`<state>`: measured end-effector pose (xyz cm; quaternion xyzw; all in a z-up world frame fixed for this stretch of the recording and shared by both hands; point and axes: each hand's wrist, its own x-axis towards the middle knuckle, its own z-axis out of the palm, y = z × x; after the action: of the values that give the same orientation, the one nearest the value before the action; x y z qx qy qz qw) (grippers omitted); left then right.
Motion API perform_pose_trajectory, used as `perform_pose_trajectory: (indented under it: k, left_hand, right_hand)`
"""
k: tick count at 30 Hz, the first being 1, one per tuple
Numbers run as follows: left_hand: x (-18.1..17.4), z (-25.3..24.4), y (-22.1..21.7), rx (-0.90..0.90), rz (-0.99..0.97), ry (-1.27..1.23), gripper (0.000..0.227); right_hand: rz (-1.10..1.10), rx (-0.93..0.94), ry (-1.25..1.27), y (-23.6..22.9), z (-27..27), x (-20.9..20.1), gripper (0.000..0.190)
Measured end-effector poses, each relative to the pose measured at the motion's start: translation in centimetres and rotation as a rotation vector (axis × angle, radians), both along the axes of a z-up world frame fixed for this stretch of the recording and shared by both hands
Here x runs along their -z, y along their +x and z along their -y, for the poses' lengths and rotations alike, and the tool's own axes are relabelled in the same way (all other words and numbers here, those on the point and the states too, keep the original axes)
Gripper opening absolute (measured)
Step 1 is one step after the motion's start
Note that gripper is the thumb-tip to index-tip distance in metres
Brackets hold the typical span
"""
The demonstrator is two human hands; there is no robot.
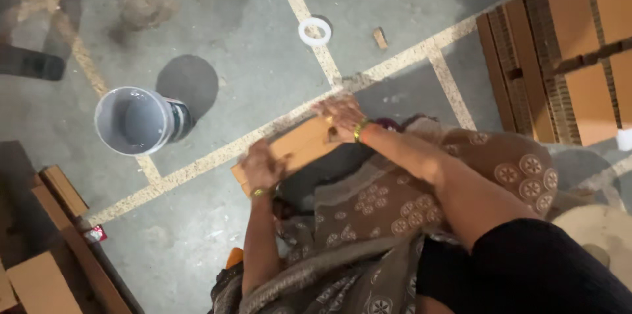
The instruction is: The person sits on the floor and assembles cardboard boxes by hand. They fold the flaps of the cardboard pieces, apply adhesive, and press the edges together to form rectangular boxes. The person handles multiple cardboard pieces and stacks the finished boxes.
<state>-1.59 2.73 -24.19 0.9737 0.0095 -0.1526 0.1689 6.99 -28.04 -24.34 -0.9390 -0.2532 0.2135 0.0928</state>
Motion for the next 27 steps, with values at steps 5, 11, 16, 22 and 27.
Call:
perform_pose_trajectory:
  k: [5, 11, 16, 22, 27]
  left_hand:
    - [-0.6, -2.7, -3.9, -0.519, 0.368, -0.057, 0.045]
    - [-1.4, -2.6, -1.8, -0.552, 0.498, -0.163, 0.027]
    - [-0.8, -3.0, -2.6, -0.572, 0.458, -0.212, 0.027]
    - [1.0, -3.0, -4.3, -0.625, 0.353, -0.194, 0.040]
    - [3.9, -4.6, -4.1, -0.858, 0.361, -0.271, 0.057]
  right_hand:
    - [0.178, 0.357, 0.170, -1.0, 2.9, 1.9, 0.069]
    - [0.197, 0.355, 0.239, -0.3, 3.1, 2.5, 0.056]
    - [0.187, 0.362, 0.225, -0.5, 3.1, 2.7, 0.056]
    - [0.193, 0.337, 0.192, -0.8, 3.2, 3.0, 0.066]
    - [0.341, 0.590, 0.382, 1.0, 3.6, 3.7, 0.082]
